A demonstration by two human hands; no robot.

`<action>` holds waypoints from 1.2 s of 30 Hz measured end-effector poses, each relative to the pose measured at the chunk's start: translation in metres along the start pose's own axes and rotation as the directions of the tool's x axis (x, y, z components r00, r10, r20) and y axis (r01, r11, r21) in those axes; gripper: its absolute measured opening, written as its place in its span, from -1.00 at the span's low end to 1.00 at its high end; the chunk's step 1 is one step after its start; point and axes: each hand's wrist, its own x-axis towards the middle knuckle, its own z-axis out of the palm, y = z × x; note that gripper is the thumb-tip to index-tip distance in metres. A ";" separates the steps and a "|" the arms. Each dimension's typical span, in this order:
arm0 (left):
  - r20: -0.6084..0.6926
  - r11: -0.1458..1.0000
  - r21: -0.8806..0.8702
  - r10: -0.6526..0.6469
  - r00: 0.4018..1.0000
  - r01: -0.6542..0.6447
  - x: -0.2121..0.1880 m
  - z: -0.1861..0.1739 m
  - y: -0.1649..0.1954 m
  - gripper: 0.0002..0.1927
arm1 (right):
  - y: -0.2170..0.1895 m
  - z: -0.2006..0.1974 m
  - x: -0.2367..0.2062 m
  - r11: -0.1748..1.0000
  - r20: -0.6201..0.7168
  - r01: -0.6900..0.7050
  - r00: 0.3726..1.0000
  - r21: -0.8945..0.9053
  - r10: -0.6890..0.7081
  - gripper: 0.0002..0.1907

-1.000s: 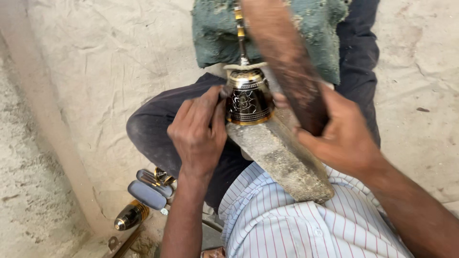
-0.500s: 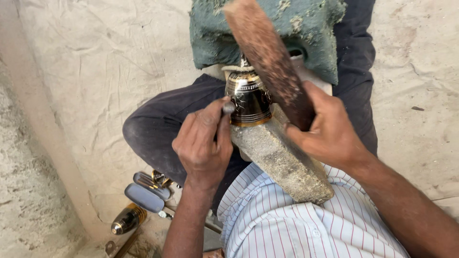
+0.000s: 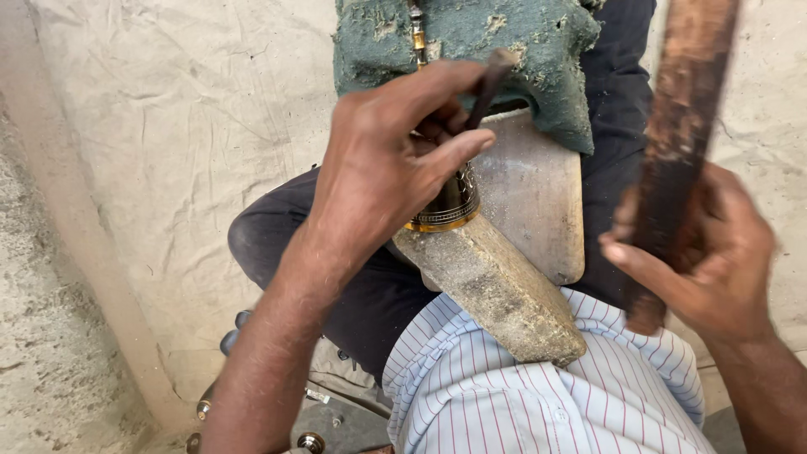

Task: The person sits cross-legged on the ground with a brass bell held against a stone block, holding a punch against the bell's surface and striking it with a wooden mallet to work the engraved decoration. They reposition the bell and punch repeatedly to work different areas of the surface.

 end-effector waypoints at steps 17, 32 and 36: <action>0.315 0.940 0.291 0.084 0.945 -0.180 0.042 0.008 0.016 -0.56 | 0.028 -0.009 -0.006 0.918 -0.068 -0.362 0.932 -0.161 0.355 -0.62; 0.448 0.876 0.234 0.287 0.847 -0.421 0.055 0.027 0.021 -0.84 | 0.061 0.023 -0.052 0.916 -0.189 -0.366 0.923 -0.164 0.335 -0.73; 0.450 0.887 0.196 0.297 0.842 -0.418 0.057 0.021 0.026 -0.81 | 0.054 0.020 -0.050 0.936 -0.188 -0.308 0.943 -0.168 0.276 -0.71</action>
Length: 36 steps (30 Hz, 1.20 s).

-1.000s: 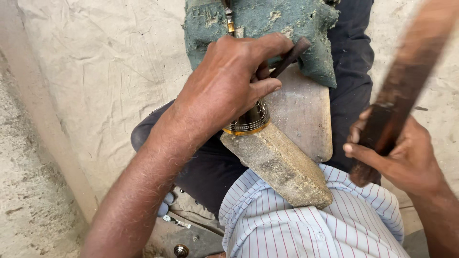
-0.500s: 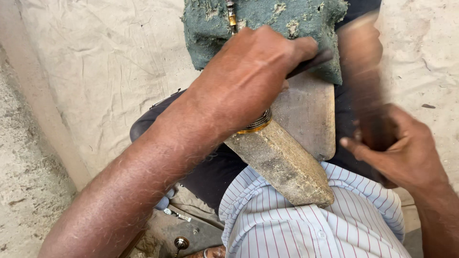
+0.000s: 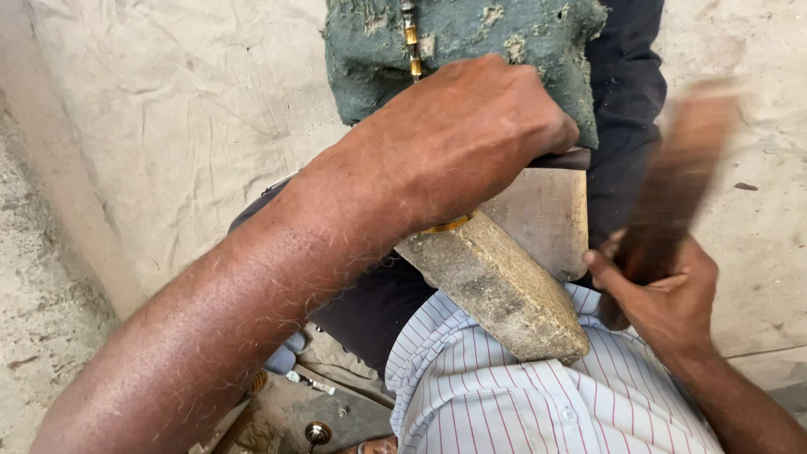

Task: The person sits cross-legged on the ground with a brass bell held against a stone block, holding a punch against the bell's surface and striking it with a wooden mallet to work the engraved decoration. They reposition the bell and punch repeatedly to work different areas of the surface.

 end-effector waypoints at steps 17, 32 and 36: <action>-0.214 0.956 -0.048 -0.292 0.932 0.289 -0.044 -0.005 0.005 -0.58 | -0.077 -0.053 0.083 0.807 0.079 0.178 0.984 -0.563 -0.162 -0.54; -0.404 0.852 -0.269 -0.523 0.751 0.448 -0.070 0.016 0.024 -0.60 | -0.109 -0.064 0.140 0.671 0.405 0.622 0.779 -0.404 -0.479 -0.35; -0.479 0.828 -0.336 -0.560 0.676 0.448 -0.075 0.027 0.028 -0.60 | -0.111 -0.064 0.141 0.661 0.410 0.633 0.770 -0.403 -0.488 -0.37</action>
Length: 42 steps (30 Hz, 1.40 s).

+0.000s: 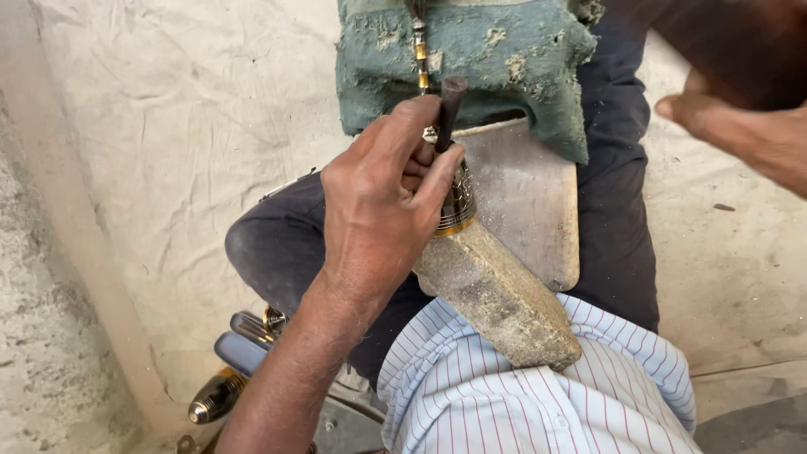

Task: The person sits cross-legged on the ground with a brass bell held against a stone block, holding a punch against the bell's surface and striking it with a wooden mallet to work the engraved decoration. They reposition the bell and punch repeatedly to work different areas of the surface.

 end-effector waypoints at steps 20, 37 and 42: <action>-0.281 0.980 -0.168 -0.151 0.948 0.107 -0.021 0.019 -0.007 -0.74 | 0.011 -0.010 -0.021 0.993 -0.027 -0.085 0.996 0.077 0.088 -0.43; 0.323 0.972 0.156 0.116 0.939 -0.174 0.035 -0.014 0.018 -0.54 | -0.008 0.029 -0.055 0.821 0.142 -0.511 0.860 0.253 0.491 -0.58; 0.408 0.964 0.195 0.086 0.909 -0.179 0.038 -0.009 0.024 -0.60 | -0.012 0.038 -0.060 0.866 0.166 -0.486 0.870 0.118 0.465 -0.54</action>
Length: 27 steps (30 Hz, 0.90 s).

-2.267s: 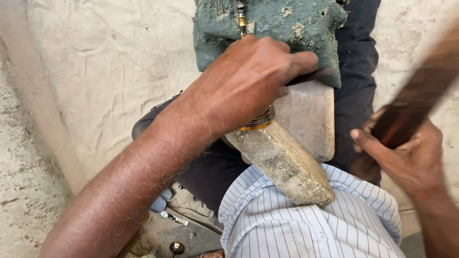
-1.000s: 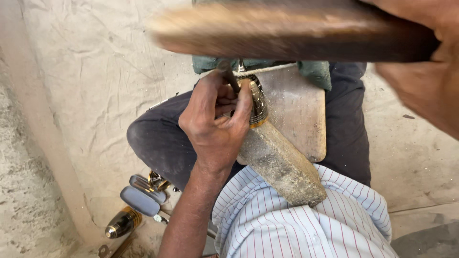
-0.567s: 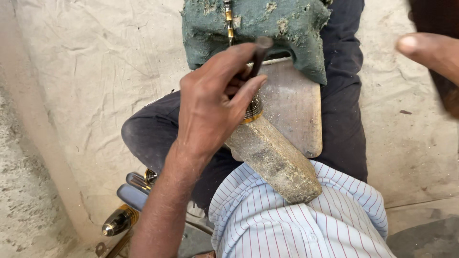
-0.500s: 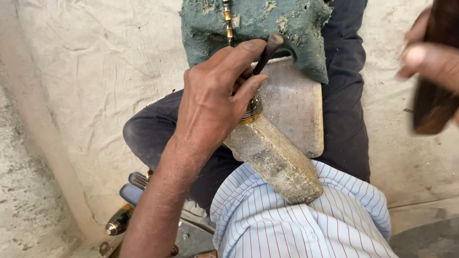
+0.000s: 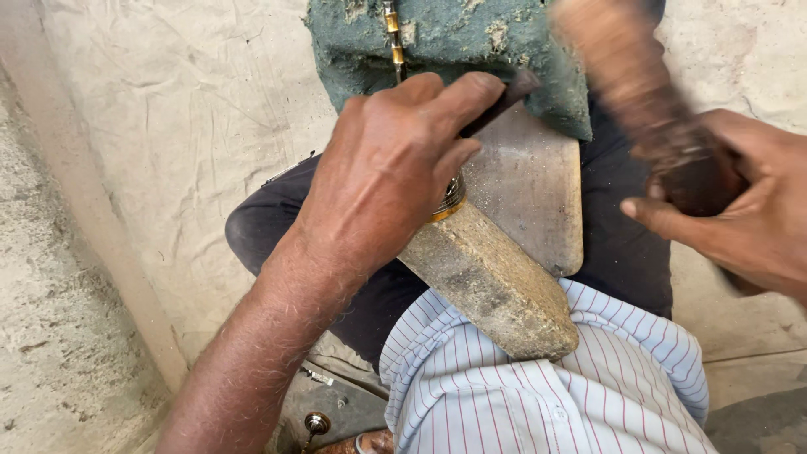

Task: The person sits cross-legged on the ground with a brass bell held against a stone block, holding a punch against the bell's surface and striking it with a wooden mallet to work the engraved decoration. They reposition the bell and punch repeatedly to work different areas of the surface.

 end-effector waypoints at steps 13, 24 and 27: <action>0.196 0.932 0.020 0.350 0.916 -0.361 0.026 -0.008 -0.004 -0.66 | 0.002 0.056 -0.061 0.948 -0.220 -0.015 0.971 0.318 0.089 -0.72; 0.194 0.914 0.004 0.397 0.897 -0.406 0.022 -0.007 -0.012 -0.64 | 0.006 0.065 -0.074 0.933 -0.308 -0.041 0.938 0.359 0.159 -0.77; 0.169 0.940 0.021 0.334 0.927 -0.342 0.015 -0.005 -0.009 -0.59 | 0.002 0.049 -0.067 0.997 -0.226 -0.062 0.972 0.037 0.069 -0.72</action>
